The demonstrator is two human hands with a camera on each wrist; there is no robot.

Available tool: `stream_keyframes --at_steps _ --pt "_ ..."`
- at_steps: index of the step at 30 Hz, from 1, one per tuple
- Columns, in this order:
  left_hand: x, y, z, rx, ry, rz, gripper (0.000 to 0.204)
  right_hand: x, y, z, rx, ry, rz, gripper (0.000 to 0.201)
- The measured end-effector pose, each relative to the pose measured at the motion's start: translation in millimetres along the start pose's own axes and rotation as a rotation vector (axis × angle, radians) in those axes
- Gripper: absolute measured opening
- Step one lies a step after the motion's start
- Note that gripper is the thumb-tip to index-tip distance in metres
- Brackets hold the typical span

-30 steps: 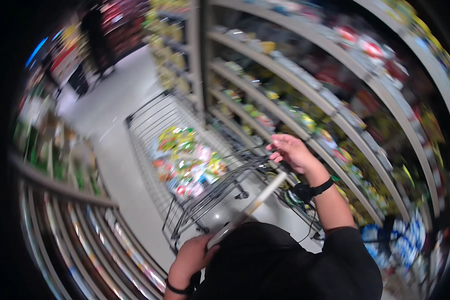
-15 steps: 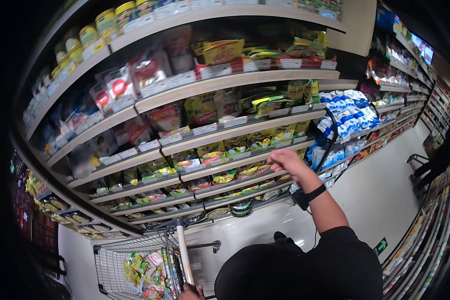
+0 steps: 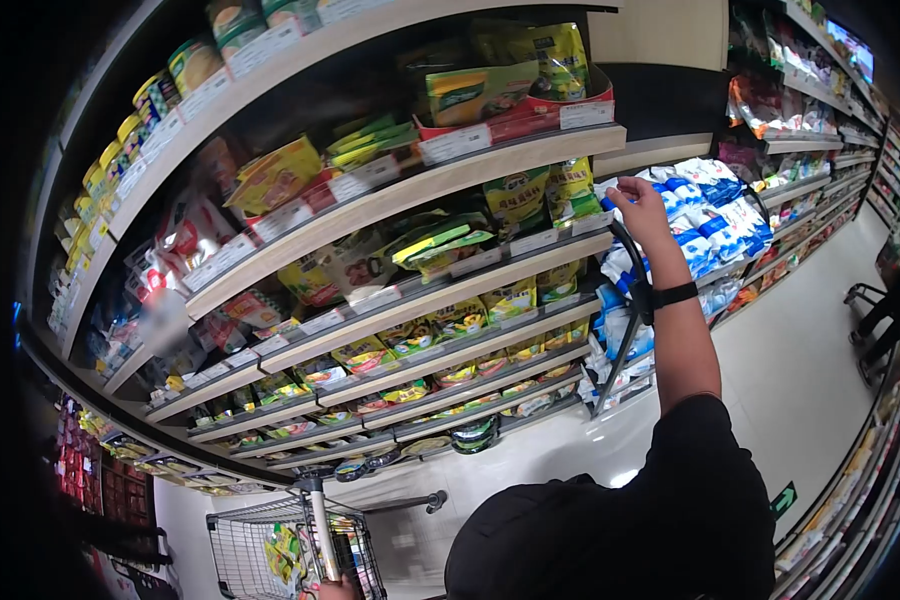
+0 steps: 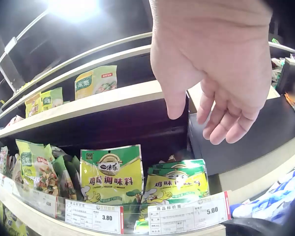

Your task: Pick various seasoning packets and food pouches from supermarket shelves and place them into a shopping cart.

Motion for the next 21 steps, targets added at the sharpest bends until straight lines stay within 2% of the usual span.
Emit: stream_keyframes --at_steps 2,3,4,6,9,17,21 --pt "-18 18 19 0.01 0.039 0.142 0.056 5 1 2 0.051 -0.065 -0.044 0.042" --pt "-15 9 20 0.022 0.032 0.173 0.057 14 1 17 0.012 0.008 -0.026 0.041" --pt "-28 23 36 0.063 -0.043 0.277 0.046 17 2 24 -0.021 0.013 -0.031 0.041" --pt "-6 -15 17 -0.119 0.129 0.212 0.042 19 2 32 -0.081 0.03 -0.039 0.04" --pt "-14 -13 30 -0.17 0.079 0.32 0.043 14 9 36 -0.056 0.033 -0.032 0.038" --pt "-39 -9 69 -0.216 0.079 0.214 0.044 -1 21 45 -0.049 -0.02 -0.142 0.038" --pt "-49 -11 85 -0.229 0.002 0.289 0.036 0 27 49 -0.142 -0.009 -0.125 0.037"
Point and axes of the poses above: each hand's wrist, its own x-axis towards the middle knuckle, its own y-axis out of the back of the hand, z = x × y, the point moved 9 cm from there along x, towards the middle knuckle, and after that the axes turned 3 degrees about -x, right-handed, at the moved point
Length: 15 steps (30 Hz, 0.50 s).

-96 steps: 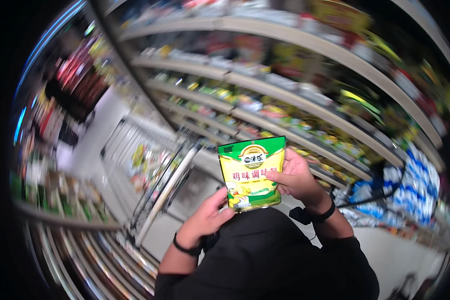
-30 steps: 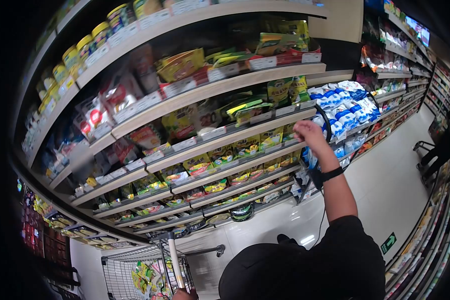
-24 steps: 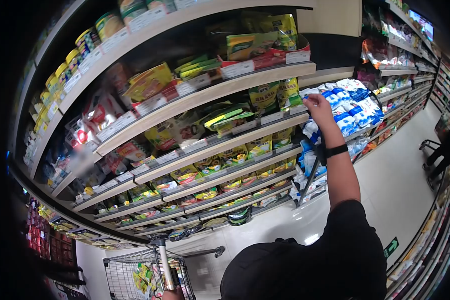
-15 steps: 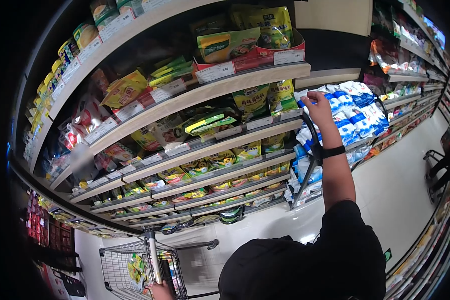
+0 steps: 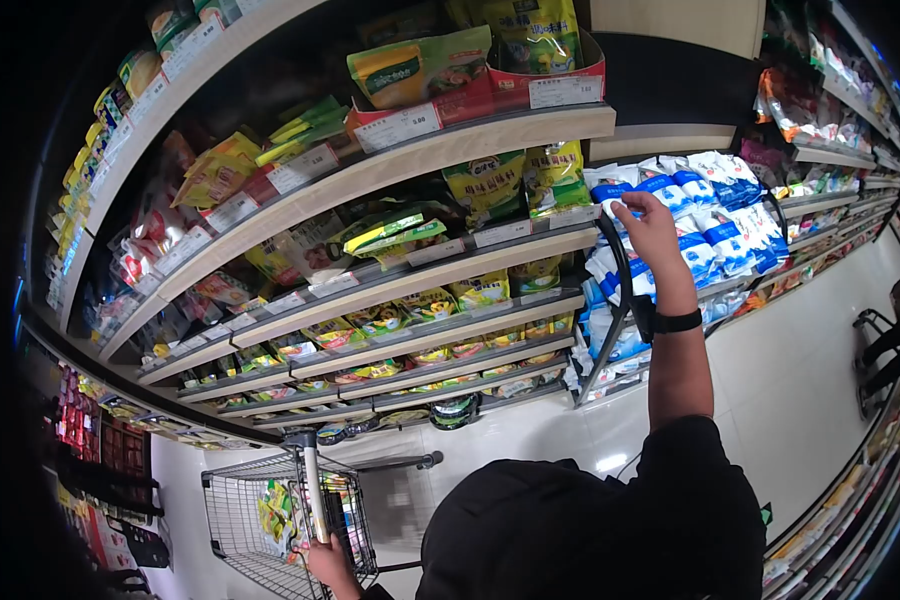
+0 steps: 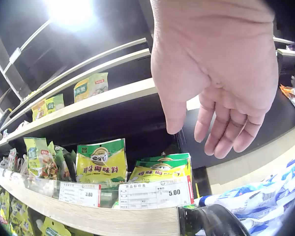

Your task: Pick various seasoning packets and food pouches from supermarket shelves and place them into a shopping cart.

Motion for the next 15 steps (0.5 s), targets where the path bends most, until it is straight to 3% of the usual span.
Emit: stream_keyframes --at_steps 10,15 --pt "-23 14 44 -0.038 -0.031 -0.072 0.04 -54 16 -2 0.153 -0.071 0.075 0.023" --pt "-24 -2 41 -0.049 -0.025 -0.115 0.047 -83 9 -1 0.335 -0.093 0.138 0.017"
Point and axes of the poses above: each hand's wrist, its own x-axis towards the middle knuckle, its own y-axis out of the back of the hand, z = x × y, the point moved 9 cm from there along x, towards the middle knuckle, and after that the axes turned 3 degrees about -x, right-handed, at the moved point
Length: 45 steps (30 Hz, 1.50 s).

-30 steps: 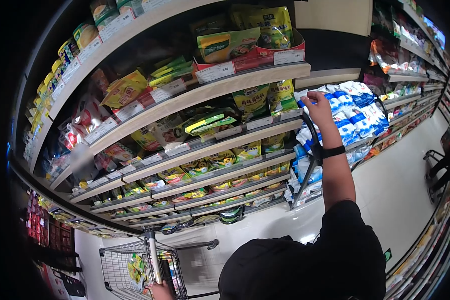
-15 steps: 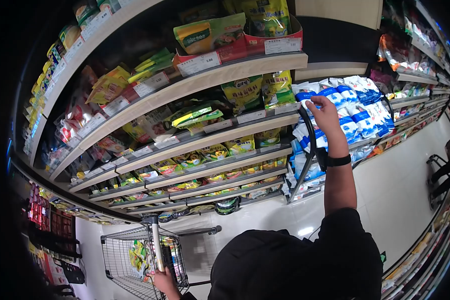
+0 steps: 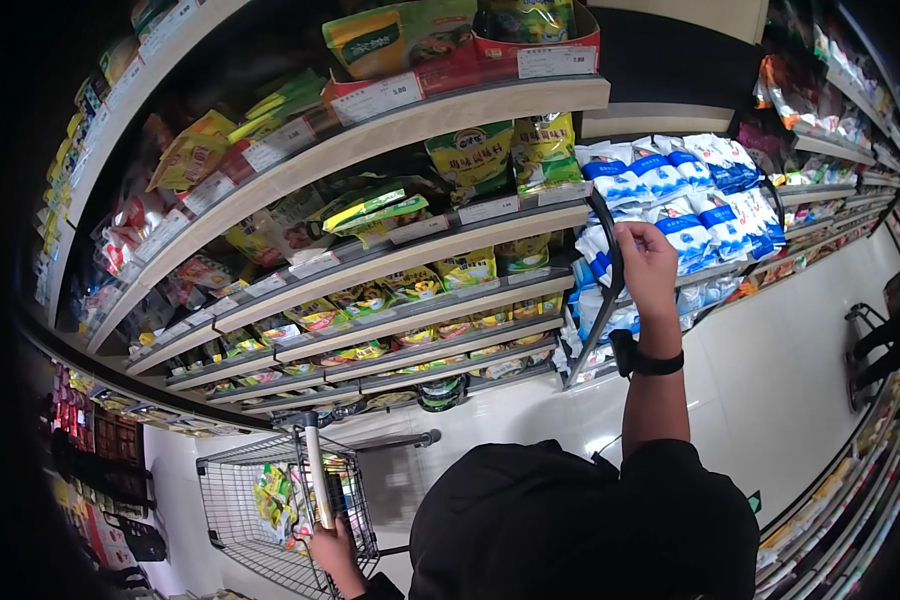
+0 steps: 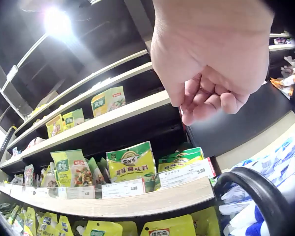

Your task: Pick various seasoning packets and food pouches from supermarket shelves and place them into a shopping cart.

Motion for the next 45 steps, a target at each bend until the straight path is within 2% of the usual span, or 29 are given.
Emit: stream_keyframes --at_steps 3,6,10,12,13,17,20,22,23,24,26,27,28,30,31,32,34,38,40,44,45 --pt "-3 -1 4 -0.058 -0.021 -0.002 0.051 -14 -12 -11 0.074 -0.022 -0.04 0.015" --pt "-6 -1 10 -0.006 -0.048 0.012 0.051 -24 -26 -27 0.049 0.061 -0.116 0.014" --pt "-15 0 15 -0.056 -0.144 0.077 0.047 -39 -34 -41 -0.058 0.116 -0.168 0.017" --pt "-24 9 23 -0.092 -0.183 0.132 0.052 -45 -32 -41 -0.125 0.159 -0.167 0.019" --pt "-28 16 32 -0.11 -0.176 0.057 0.061 -50 -31 -38 -0.154 0.149 -0.181 0.019" --pt "-40 25 46 -0.154 -0.324 0.087 0.068 -76 -15 -33 -0.199 0.124 -0.18 0.02" --pt "-35 17 36 -0.199 -0.341 -0.063 0.074 -95 5 -37 -0.19 0.155 -0.128 0.019" --pt "-40 23 38 -0.349 -0.388 -0.153 0.077 -107 21 -34 -0.205 0.111 -0.119 0.019" --pt "-38 12 21 -0.312 -0.307 -0.238 0.077 -114 28 -38 -0.222 0.1 -0.126 0.018" --pt "-39 6 10 -0.308 -0.345 -0.217 0.075 -122 34 -45 -0.239 0.091 -0.136 0.016" --pt "-56 15 0 -0.241 -0.231 -0.318 0.072 -141 44 -54 -0.208 0.05 -0.134 0.016" --pt "-60 9 -18 -0.208 -0.232 -0.276 0.065 -151 50 -54 -0.249 0.074 -0.13 0.016" --pt "-75 24 -17 -0.22 -0.229 -0.266 0.056 -161 52 -55 -0.257 0.103 -0.151 0.016" --pt "-93 15 -51 -0.211 -0.176 -0.303 0.05 -185 49 -62 -0.271 0.129 -0.199 0.019" --pt "-105 23 -59 -0.205 -0.224 -0.229 0.045 -197 46 -69 -0.312 0.15 -0.215 0.02" --pt "-117 30 -66 -0.188 -0.205 -0.247 0.043 -207 42 -69 -0.319 0.127 -0.235 0.02" --pt "-137 35 -89 -0.171 -0.19 -0.219 0.044 -232 32 -96 -0.333 0.19 -0.269 0.021" --pt "-170 51 -116 -0.169 -0.19 -0.138 0.045 -270 19 -124 -0.258 0.126 -0.359 0.022" --pt "-182 58 -127 -0.172 -0.223 -0.101 0.046 -288 17 -138 -0.284 0.203 -0.389 0.023" --pt "-208 67 -153 -0.143 -0.253 -0.077 0.047 -332 3 -138 -0.266 0.148 -0.503 0.022" --pt "-214 69 -159 -0.133 -0.263 -0.068 0.047 -349 -8 -136 -0.265 0.113 -0.588 0.022"
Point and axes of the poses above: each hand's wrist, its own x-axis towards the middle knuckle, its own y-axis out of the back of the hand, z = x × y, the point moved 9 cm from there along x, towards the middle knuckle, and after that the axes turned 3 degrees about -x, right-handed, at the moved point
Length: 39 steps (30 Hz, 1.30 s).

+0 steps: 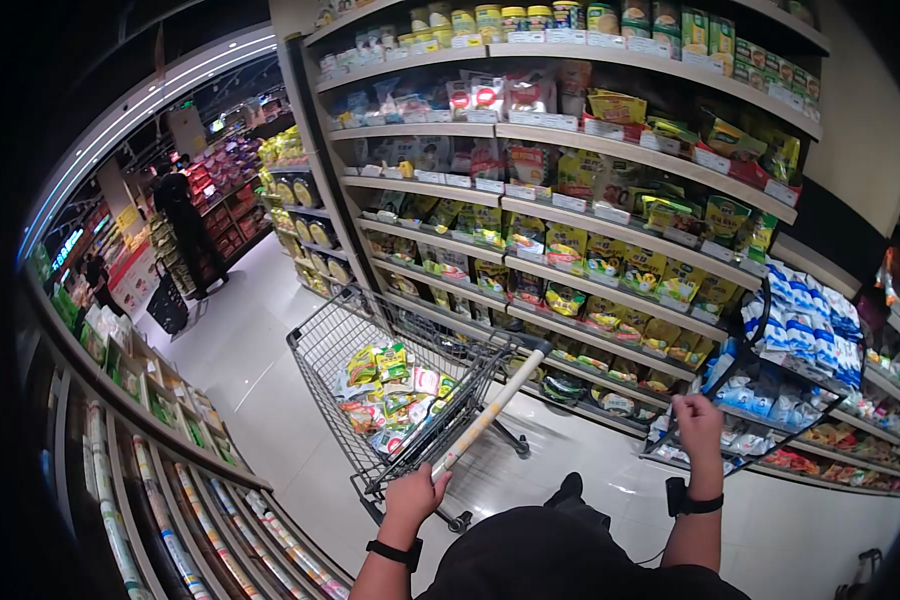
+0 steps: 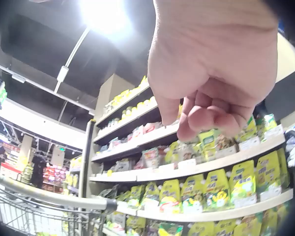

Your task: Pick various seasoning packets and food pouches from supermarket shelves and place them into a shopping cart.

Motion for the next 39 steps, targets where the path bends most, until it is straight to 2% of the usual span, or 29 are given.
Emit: stream_keyframes --at_steps 1,3,6,8,10,13,16,19,20,23,28,33,39 --pt "-9 4 -2 0.011 -0.012 0.004 0.046 -9 -20 -4 0.011 -0.023 -0.087 0.022" --pt "-22 10 -8 0.031 -0.021 0.004 0.047 -24 -58 -10 -0.067 0.066 -0.201 0.023" --pt "-39 8 -21 0.01 -0.013 -0.03 0.048 -44 -116 -15 -0.054 0.022 -0.384 0.035" --pt "-48 8 -28 0.011 -0.012 -0.033 0.048 -55 -151 -43 -0.062 0.139 -0.506 0.048" --pt "-55 10 -33 0.013 -0.011 -0.022 0.048 -62 -184 -73 -0.092 0.337 -0.589 0.064" --pt "-61 8 -38 0.029 -0.003 -0.058 0.049 -64 -227 -105 -0.171 0.501 -0.627 0.074" --pt "-64 8 -41 -0.022 0.008 -0.069 0.049 -61 -275 -113 -0.291 0.663 -0.597 0.066" --pt "-64 8 -45 -0.037 0.034 -0.1 0.048 -63 -316 -108 -0.548 0.741 -0.736 0.047" --pt "-63 9 -46 -0.04 0.043 -0.108 0.047 -61 -323 -111 -0.563 0.805 -0.693 0.03" --pt "-56 12 -46 -0.056 0.01 -0.072 0.047 -55 -334 -111 -0.605 0.796 -0.806 0.026" --pt "-28 14 -49 -0.11 0.06 -0.079 0.045 -31 -352 -119 -0.505 0.818 -0.77 0.026" --pt "17 9 -63 -0.156 0.149 -0.113 0.046 7 -390 -128 -0.423 0.844 -0.732 0.026" --pt "75 -5 -110 -0.442 0.478 -0.106 0.049 56 -450 -144 -0.457 0.908 -0.773 0.034"
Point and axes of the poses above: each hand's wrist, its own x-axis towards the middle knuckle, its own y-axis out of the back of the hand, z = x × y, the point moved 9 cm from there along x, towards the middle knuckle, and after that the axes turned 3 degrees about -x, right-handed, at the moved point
